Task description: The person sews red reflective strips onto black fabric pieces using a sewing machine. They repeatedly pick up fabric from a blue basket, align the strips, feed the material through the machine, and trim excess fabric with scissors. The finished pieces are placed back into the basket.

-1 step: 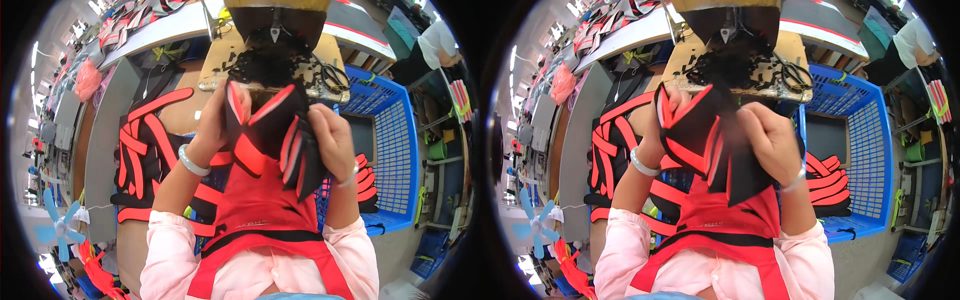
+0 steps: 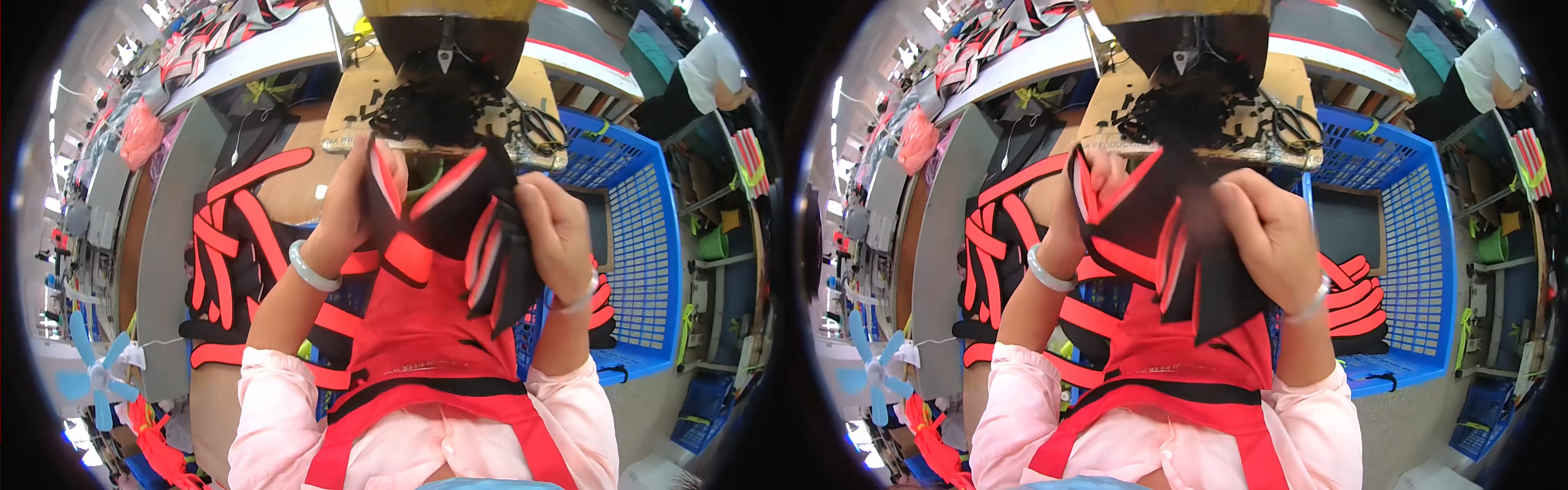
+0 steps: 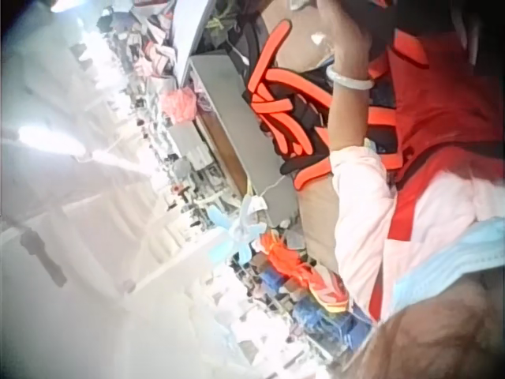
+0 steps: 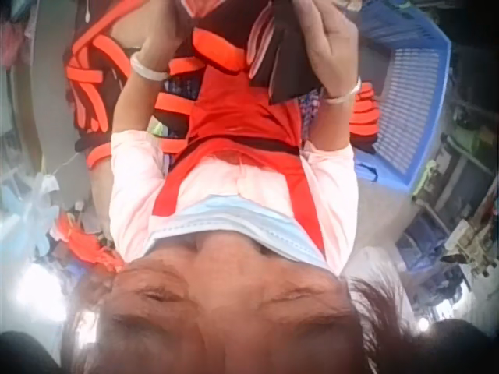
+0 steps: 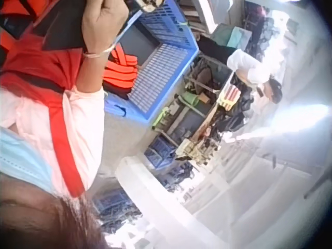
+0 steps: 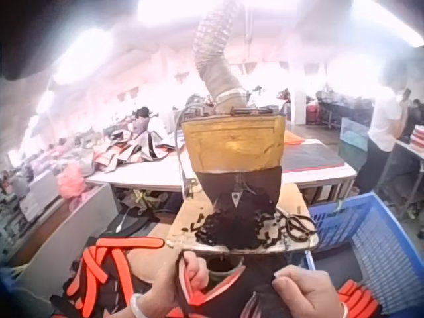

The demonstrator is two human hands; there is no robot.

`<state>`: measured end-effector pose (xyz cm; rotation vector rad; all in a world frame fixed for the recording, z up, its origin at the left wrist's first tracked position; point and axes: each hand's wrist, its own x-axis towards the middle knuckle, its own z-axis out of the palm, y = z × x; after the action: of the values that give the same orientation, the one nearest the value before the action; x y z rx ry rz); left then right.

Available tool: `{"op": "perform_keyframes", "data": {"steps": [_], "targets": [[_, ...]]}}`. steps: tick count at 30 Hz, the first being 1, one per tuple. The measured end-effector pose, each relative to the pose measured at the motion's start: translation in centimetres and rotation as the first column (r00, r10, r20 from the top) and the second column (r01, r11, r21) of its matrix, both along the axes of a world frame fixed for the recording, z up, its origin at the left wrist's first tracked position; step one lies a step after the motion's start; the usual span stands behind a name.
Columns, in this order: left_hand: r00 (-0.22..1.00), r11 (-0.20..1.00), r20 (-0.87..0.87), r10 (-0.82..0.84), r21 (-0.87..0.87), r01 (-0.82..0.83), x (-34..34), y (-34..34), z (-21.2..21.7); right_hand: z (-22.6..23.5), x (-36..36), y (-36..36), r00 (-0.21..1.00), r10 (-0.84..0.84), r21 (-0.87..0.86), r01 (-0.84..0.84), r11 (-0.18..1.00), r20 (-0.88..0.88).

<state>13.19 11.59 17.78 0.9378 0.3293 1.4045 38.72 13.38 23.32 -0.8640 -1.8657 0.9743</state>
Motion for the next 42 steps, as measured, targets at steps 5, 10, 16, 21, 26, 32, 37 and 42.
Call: {"op": "perform_keyframes", "data": {"steps": [5, 10, 16, 21, 26, 32, 37, 42], "targets": [[0.88, 0.998, -0.47, 0.063, 0.02, -0.06, 2.5, -0.8, 1.4, 4.4, 2.2, -0.1, 0.959, -0.2, 0.358, 0.118, 0.926, 0.201], [0.889, 0.996, -0.45, 0.088, 0.016, -0.09, 1.6, 2.4, 2.3, 4.3, 2.3, 4.3, 0.843, -0.344, 0.513, 0.097, 0.853, 0.413], [0.799, 0.973, -0.582, 0.149, -0.055, -0.222, 2.9, 6.0, 4.5, 3.1, 0.9, 9.9, 0.799, -0.263, 0.429, 0.008, 0.903, 0.541], [0.774, 0.941, -0.595, 0.215, -0.085, -0.327, 2.8, 8.6, 3.5, 1.7, -0.5, 13.6, 0.796, -0.144, 0.358, -0.096, 0.929, 0.588], [0.766, 0.904, -0.599, 0.231, -0.16, -0.398, 1.9, 10.7, 1.8, 1.4, -1.7, 16.0, 0.727, -0.141, 0.321, -0.113, 0.94, 0.671], [0.77, 0.898, -0.607, 0.197, -0.204, -0.391, 1.2, 12.7, 1.0, 1.2, -2.7, 17.5, 0.694, -0.111, 0.257, -0.109, 0.96, 0.712], [0.768, 0.894, -0.621, 0.157, -0.241, -0.378, 0.3, 13.5, 0.4, 0.4, -3.5, 18.7, 0.679, -0.099, 0.264, -0.144, 0.954, 0.728], [0.766, 0.889, -0.626, 0.143, -0.259, -0.378, -0.5, 14.3, 0.1, -0.4, -4.0, 19.8, 0.683, -0.11, 0.285, -0.149, 0.947, 0.722]]}}
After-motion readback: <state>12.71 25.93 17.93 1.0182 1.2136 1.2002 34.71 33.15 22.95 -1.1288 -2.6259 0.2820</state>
